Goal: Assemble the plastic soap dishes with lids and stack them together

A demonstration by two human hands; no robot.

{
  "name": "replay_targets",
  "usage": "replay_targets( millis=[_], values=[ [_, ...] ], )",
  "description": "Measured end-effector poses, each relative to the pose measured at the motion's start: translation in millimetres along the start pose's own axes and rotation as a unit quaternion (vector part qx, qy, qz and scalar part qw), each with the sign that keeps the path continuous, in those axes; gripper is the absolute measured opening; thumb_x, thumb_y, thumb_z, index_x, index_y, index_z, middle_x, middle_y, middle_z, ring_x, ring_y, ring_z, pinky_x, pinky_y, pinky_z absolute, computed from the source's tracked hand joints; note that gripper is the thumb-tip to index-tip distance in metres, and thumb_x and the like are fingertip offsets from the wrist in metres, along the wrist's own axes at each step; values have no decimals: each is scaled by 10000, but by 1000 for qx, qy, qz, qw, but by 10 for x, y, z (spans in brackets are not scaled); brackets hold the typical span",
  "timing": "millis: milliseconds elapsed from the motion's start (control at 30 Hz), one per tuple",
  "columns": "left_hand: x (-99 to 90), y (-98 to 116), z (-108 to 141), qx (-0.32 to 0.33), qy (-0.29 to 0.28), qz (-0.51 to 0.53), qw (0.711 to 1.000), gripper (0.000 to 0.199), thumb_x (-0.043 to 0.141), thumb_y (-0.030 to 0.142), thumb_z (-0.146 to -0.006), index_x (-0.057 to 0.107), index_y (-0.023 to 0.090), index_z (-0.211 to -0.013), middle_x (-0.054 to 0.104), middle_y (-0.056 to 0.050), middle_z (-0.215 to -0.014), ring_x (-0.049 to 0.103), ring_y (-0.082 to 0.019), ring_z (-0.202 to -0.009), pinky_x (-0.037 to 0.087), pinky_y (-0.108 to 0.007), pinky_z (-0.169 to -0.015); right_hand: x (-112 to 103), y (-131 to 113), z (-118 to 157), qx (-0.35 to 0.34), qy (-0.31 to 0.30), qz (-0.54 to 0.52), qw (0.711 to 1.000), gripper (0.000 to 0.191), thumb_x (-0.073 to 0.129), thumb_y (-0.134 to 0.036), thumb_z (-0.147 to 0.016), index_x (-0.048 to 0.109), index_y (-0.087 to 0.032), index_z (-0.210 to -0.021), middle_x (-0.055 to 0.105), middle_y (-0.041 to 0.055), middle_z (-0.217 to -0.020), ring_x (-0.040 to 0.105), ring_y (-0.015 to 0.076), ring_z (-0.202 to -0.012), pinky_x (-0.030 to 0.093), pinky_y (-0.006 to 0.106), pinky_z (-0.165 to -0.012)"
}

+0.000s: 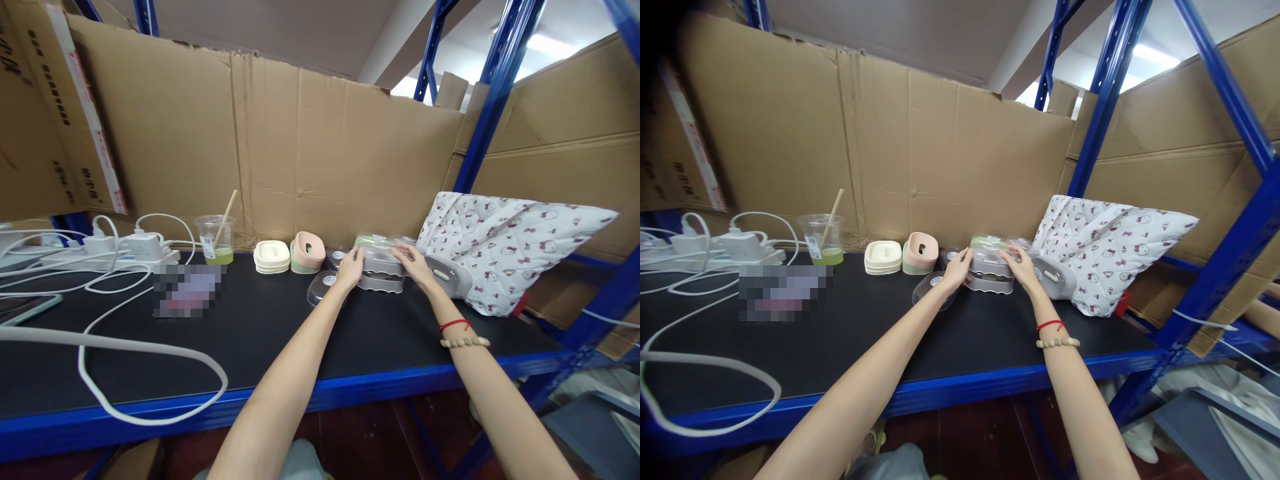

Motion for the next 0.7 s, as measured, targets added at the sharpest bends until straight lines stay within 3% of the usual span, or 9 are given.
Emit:
replay_targets(
  millis=[167, 267, 333, 433, 500, 567, 700],
  values=[
    [37, 28, 28, 36, -51, -49, 997, 476, 380, 386, -902, 443, 206, -1338, 594, -83, -1124, 589, -149, -540, 471, -266, -504, -9, 7, 0, 3, 16, 3, 1000, 435, 658, -507, -574, 620, -180, -859, 628, 43, -1015, 535, 188, -1035, 401, 352, -950],
    [37, 42, 36, 27, -60, -62, 996, 474, 374, 392, -905, 431, 220, -1343, 617, -73, -1066, 581, -146, -510, 471, -271, -521, 2, 19, 0, 18, 7, -1, 1000, 412, 649, -492, -586, 606, -188, -860, 617, 38, -1042, 530, 181, -1041, 399, 343, -955],
    [24, 72, 51, 16, -66, -81, 994, 456, 360, 405, -910, 446, 242, -1327, 631, -63, -1030, 612, -166, -577, 488, -289, -619, 4, 29, 0, 25, 1, 4, 1000, 415, 630, -503, -599, 592, -194, -874, 600, 38, -1082, 523, 183, -1054, 395, 346, -962],
    [-61, 177, 105, 19, -41, -165, 985, 427, 368, 406, -905, 503, 220, -1265, 592, -92, -1136, 609, -239, -930, 443, -333, -840, -18, -9, 14, -32, 16, 26, 999, 475, 588, -553, -616, 579, -193, -925, 579, 60, -1110, 513, 193, -1063, 380, 369, -983],
    [-152, 270, 157, 32, 7, -263, 964, 433, 411, 386, -885, 505, 171, -1248, 510, -136, -1249, 484, -271, -1148, 369, -347, -941, -21, -77, 48, -115, 28, 54, 992, 526, 576, -577, -616, 574, -194, -977, 566, 74, -1127, 501, 204, -1082, 358, 389, -1007],
    [-213, 323, 204, 19, 28, -374, 927, 492, 472, 380, -846, 470, 129, -1269, 419, -180, -1320, 378, -299, -1237, 319, -368, -975, 16, -147, 99, -190, 23, 101, 976, 577, 606, -577, -590, 570, -204, -1028, 547, 77, -1164, 474, 221, -1125, 324, 412, -1036],
    [-175, 250, 259, -76, -62, -506, 857, 766, 682, 424, -661, 412, 138, -1318, 299, -214, -1380, 284, -385, -1263, 288, -452, -969, 179, -230, 195, -265, -31, 213, 940, 696, 720, -522, -484, 568, -257, -1109, 494, 57, -1258, 396, 263, -1224, 238, 459, -1085]
  ],
)
Point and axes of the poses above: each hand's wrist, its own z-axis away from the middle knuckle, its own x-axis out of the palm, y = z × x, the point moved 4 cm from there along -z, towards the middle knuckle
